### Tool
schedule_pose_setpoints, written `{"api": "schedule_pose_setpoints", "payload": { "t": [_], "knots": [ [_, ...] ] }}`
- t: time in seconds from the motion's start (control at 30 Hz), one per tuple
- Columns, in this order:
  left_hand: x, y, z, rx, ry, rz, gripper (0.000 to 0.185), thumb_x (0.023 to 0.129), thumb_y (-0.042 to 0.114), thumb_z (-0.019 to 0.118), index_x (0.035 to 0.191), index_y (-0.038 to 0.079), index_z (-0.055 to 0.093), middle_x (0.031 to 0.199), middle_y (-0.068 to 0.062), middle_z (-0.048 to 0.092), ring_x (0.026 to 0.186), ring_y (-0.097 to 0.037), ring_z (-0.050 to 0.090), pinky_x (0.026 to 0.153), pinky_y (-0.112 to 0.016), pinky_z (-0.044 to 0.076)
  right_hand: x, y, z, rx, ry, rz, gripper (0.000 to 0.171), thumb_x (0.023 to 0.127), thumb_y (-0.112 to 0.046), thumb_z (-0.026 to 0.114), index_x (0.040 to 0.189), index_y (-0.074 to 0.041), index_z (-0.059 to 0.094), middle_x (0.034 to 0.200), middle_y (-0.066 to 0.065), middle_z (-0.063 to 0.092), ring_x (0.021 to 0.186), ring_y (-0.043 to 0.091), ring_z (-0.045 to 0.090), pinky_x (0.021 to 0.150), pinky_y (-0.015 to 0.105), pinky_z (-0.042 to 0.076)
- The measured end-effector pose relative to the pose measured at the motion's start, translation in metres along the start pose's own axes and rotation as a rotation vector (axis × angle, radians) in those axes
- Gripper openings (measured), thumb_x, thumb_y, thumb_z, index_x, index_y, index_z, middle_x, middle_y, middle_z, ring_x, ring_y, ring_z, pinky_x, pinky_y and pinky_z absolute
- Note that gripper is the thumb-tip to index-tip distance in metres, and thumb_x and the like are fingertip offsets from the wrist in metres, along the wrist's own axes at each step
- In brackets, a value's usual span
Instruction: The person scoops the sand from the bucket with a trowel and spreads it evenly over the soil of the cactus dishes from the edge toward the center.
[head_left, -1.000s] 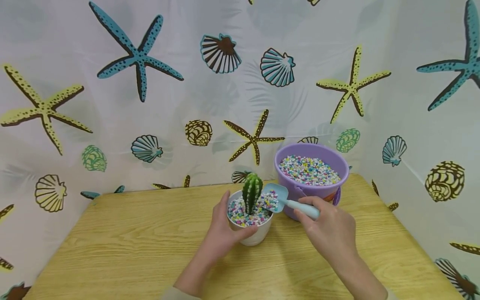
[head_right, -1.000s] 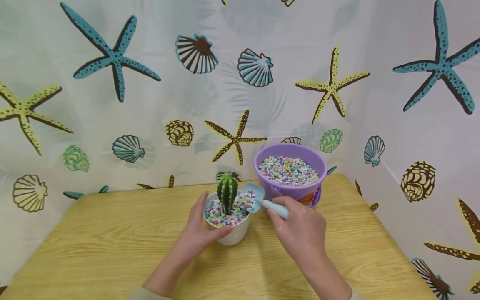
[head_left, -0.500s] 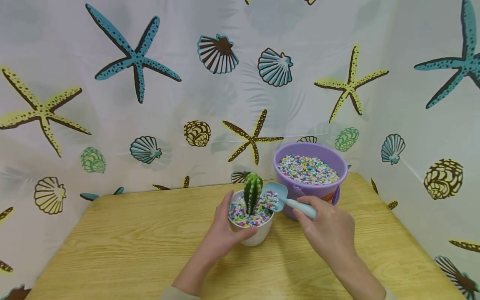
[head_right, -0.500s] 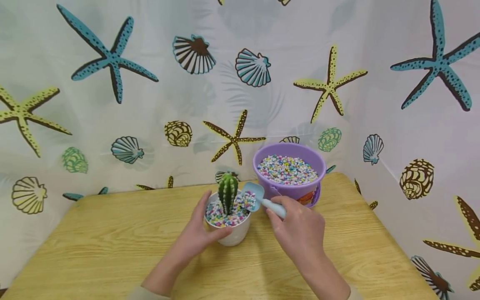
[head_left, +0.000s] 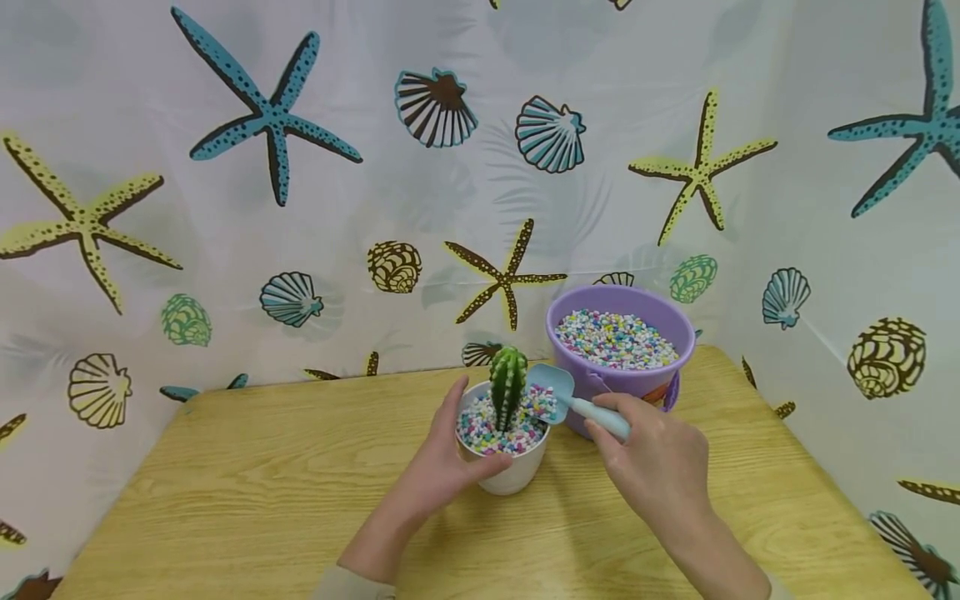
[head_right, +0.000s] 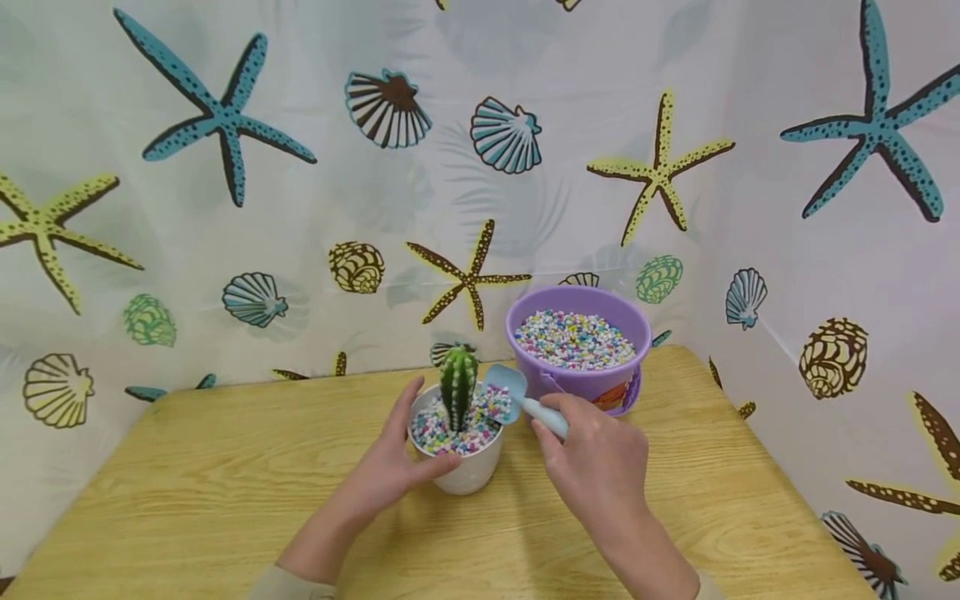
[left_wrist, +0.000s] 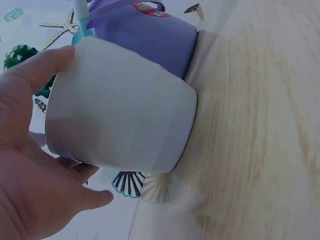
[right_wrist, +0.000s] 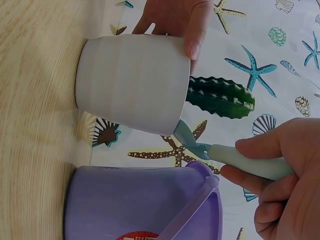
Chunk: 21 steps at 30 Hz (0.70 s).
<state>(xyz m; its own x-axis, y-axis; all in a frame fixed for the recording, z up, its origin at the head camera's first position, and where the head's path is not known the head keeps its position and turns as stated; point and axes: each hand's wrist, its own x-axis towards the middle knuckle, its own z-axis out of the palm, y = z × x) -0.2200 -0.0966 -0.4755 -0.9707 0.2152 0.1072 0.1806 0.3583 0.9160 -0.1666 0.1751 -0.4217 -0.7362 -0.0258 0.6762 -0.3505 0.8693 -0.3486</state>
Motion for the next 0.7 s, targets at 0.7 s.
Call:
{"api": "schedule_pose_setpoints", "payload": {
  "t": [0.7],
  "knots": [
    [-0.0051,0.0016,0.01,0.073,0.032,0.024,0.126,0.084,0.042,0.099,0.178,0.023,0.017,0.173,-0.025,0.021,0.156,-0.049,0.034,0.126,-0.069,0.03,-0.0015,-0.0016,0.0008,-0.037,0.062,-0.061,0.031,0.083,-0.017,0.099,0.11,-0.016,0.085,0.096,-0.001,0.083,0.063,0.018,0.071,0.048,0.035,0.044]
  ]
}}
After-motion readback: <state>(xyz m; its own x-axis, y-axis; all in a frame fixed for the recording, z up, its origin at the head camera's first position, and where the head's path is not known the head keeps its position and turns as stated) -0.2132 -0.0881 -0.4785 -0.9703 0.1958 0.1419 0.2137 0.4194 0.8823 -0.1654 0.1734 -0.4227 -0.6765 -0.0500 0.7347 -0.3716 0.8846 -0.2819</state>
